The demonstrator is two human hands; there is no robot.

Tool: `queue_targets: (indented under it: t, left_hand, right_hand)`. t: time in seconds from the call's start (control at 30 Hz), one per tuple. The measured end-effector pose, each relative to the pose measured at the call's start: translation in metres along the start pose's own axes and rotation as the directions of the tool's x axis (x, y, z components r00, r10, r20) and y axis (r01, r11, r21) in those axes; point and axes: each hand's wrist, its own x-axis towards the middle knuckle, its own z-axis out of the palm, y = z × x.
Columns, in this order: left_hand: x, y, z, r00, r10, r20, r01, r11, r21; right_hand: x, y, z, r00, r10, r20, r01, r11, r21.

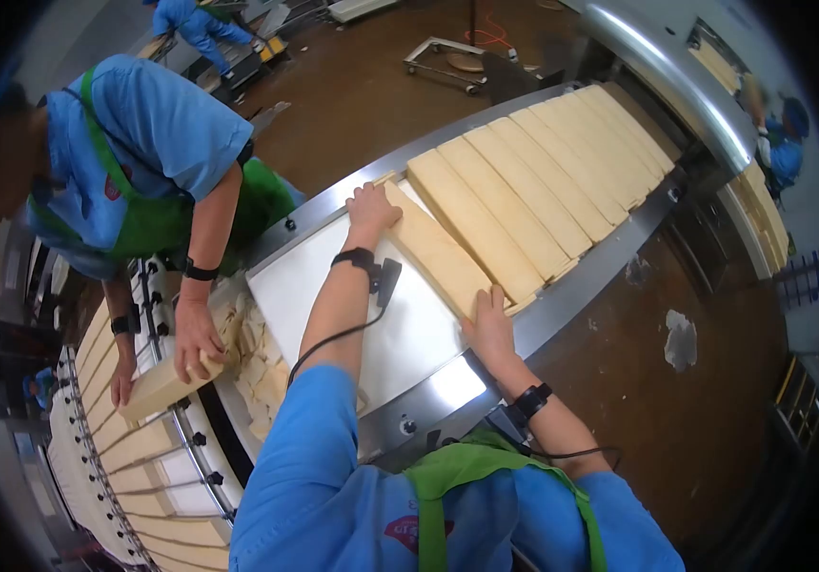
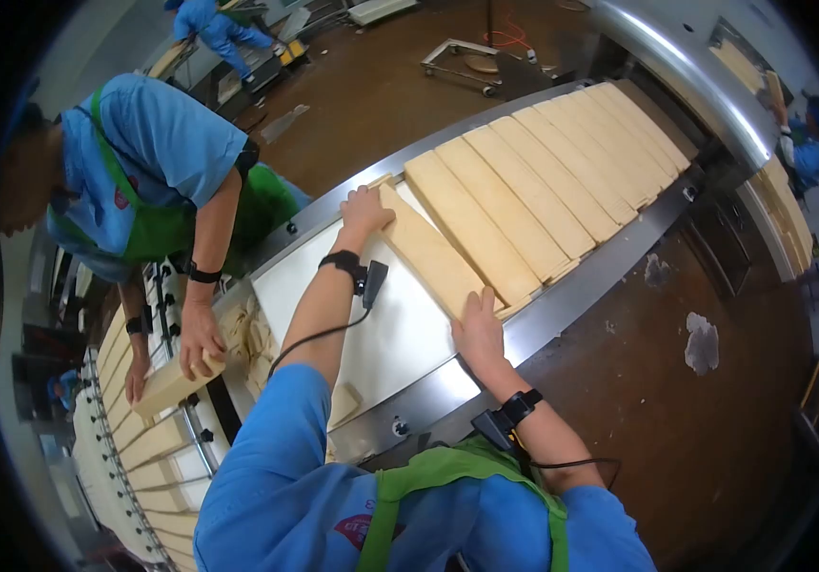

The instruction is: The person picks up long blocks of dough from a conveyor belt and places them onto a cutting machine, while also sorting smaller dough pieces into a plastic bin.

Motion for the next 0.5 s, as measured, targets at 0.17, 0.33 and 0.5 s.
queue_targets:
  t: [0.17,0.33,0.5]
  left_hand:
    - [-0.092,-0.094,-0.015,0.965,-0.262,-0.005,0.261,0.963,-0.068]
    - [-0.222,-0.185,0.036,0.914,-0.326,-0.241,0.146,0.82,-0.554]
    - [-0.31,-0.217,0.068,0.698,-0.65,-0.301,-0.163,0.264,-0.951]
  right_hand:
    - [-0.006,-0.011,-0.006,0.923,-0.281,0.264,0.275,0.96,0.06]
    - [0.015,-0.04,0.005,0.865,-0.246,0.438,0.317,0.944,-0.095]
    - [-0.006,-0.091,0.044,0.803,-0.472,0.363,0.531,0.843,-0.079]
